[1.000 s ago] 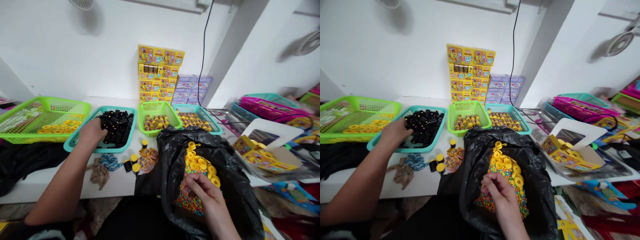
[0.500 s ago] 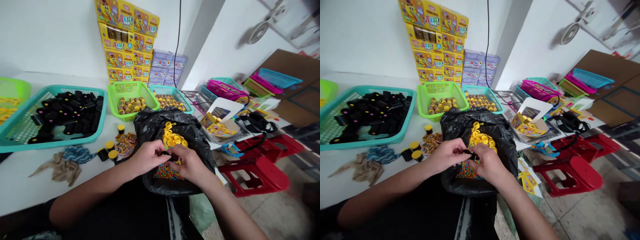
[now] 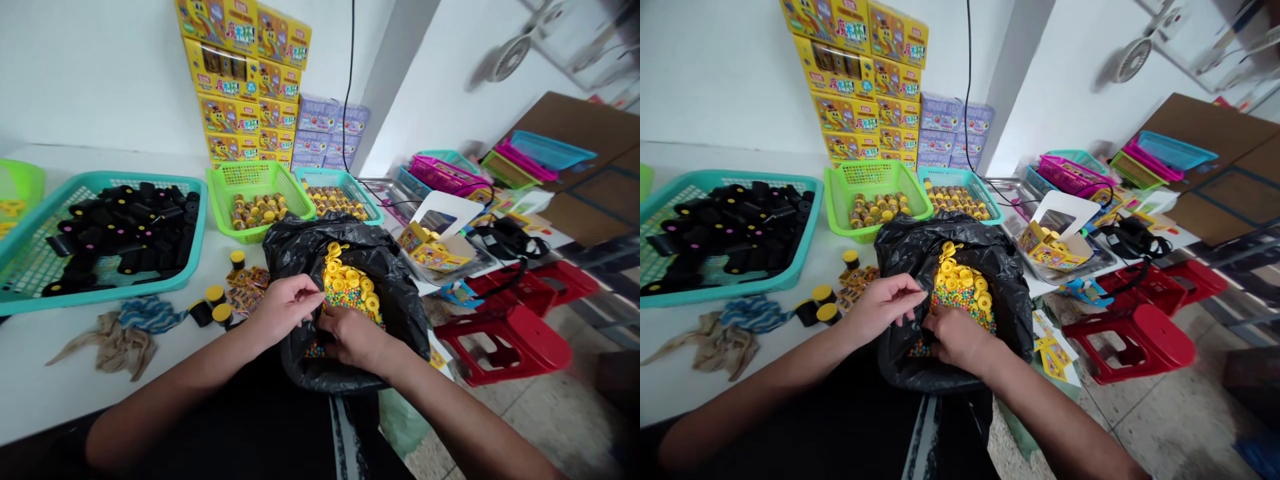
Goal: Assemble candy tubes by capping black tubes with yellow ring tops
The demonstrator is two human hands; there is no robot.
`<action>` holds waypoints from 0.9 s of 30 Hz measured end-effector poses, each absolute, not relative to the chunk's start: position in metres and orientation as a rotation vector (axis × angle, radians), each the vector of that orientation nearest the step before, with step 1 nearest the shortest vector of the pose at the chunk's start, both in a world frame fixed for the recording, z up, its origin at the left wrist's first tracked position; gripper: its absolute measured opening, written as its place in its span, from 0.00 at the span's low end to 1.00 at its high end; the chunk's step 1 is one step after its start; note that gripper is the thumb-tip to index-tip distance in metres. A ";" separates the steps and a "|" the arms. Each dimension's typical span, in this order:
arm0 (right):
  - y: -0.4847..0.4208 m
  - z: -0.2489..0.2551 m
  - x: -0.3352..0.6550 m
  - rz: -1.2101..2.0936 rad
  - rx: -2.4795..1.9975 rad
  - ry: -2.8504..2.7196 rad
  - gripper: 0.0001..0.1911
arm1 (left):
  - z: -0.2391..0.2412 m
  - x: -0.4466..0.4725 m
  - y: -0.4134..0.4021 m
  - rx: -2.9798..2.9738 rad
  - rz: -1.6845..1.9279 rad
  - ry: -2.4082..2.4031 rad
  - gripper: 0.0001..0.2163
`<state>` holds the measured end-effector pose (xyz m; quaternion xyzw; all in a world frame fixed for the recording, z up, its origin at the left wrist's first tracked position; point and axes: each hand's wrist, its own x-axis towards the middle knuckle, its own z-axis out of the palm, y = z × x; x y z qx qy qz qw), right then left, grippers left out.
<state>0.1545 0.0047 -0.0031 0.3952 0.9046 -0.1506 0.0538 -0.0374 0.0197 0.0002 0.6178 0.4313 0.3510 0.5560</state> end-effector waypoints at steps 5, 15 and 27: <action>-0.001 0.000 0.178 -1.036 1.671 2.817 0.13 | 0.001 -0.039 0.014 1.541 0.864 1.014 0.08; -0.006 0.002 0.178 -1.245 1.945 2.977 0.07 | -0.001 -0.022 0.005 1.628 0.888 0.856 0.12; 0.058 -0.001 0.167 -0.141 1.686 2.653 0.09 | -0.009 -0.025 0.005 1.592 0.913 0.976 0.13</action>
